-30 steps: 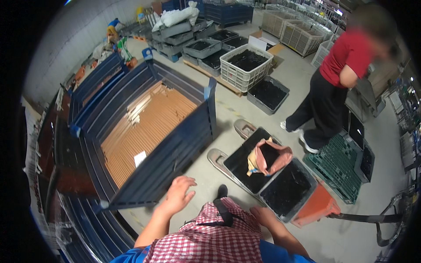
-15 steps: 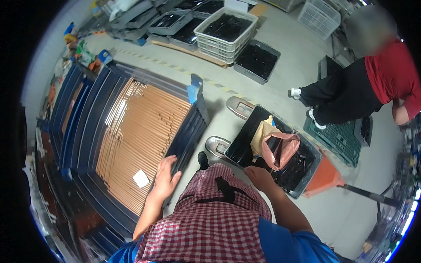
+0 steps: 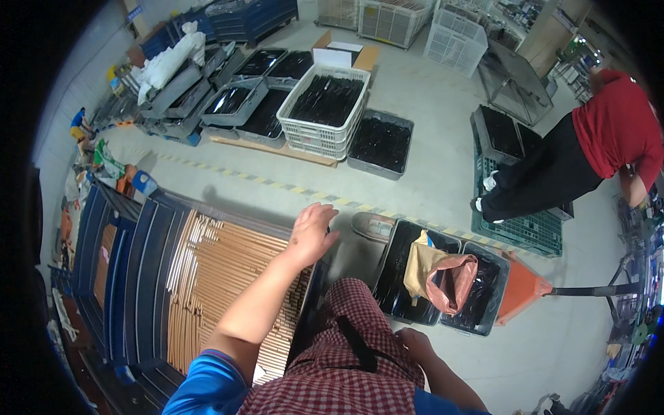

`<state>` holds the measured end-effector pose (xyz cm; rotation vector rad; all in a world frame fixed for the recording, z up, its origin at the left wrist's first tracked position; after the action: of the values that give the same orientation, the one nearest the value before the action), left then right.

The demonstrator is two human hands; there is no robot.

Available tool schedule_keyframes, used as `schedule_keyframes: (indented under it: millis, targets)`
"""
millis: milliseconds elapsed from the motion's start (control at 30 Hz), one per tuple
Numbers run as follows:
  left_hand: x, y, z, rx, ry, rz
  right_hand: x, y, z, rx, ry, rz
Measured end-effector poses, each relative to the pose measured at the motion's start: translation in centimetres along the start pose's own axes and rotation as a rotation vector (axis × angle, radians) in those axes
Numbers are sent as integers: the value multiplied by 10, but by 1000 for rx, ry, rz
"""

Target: The person moves black trays filled with small dark items from a white basket onto a pallet jack. They then use the pallet jack to transport the trays across the warehouse floor.

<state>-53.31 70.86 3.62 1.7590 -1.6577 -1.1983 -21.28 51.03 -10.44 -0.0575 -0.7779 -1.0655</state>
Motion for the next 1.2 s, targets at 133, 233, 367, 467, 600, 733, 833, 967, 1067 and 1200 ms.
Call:
schedule_keyframes:
  millis: [133,233,367,467,600,733,833,967,1067,1200]
  targets:
    - [-20,-58,21,-128,21,189,-5,19,-34,-99,-50,-64]
    - [-19,-58,21,-111,23,153,-5,12,-23,27,41,-31]
    - [-11,-40,21,-124,0,12,-11,-8,-2,500,192,24]
    - [-11,-39,26,-93,11,-21,-23,-15,23,700,252,117]
    - [-7,-40,29,-74,30,5,-54,-12,34,228,71,116]
    - [1,-42,34,-37,28,-37,-77,-26,58,172,108,81]
    - [3,-37,36,-48,33,-45,-89,-42,77,218,162,116]
    - [5,-37,37,-61,50,-57,-91,-52,99,227,214,140]
    - [8,-37,40,-74,65,-40,-86,-54,119,316,207,122]
    - [12,-43,47,-101,73,-18,-98,-61,107,286,228,112]
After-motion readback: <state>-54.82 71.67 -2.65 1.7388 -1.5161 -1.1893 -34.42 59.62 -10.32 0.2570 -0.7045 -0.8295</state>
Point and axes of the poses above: each hand's wrist, its own x-axis away from the middle knuckle, its own y-axis out of the back of the hand, z = x × y, the point moved 9 cm from there along -x, towards the middle knuckle, and after that the axes turned 3 degrees about y, right-handed, at the moved point
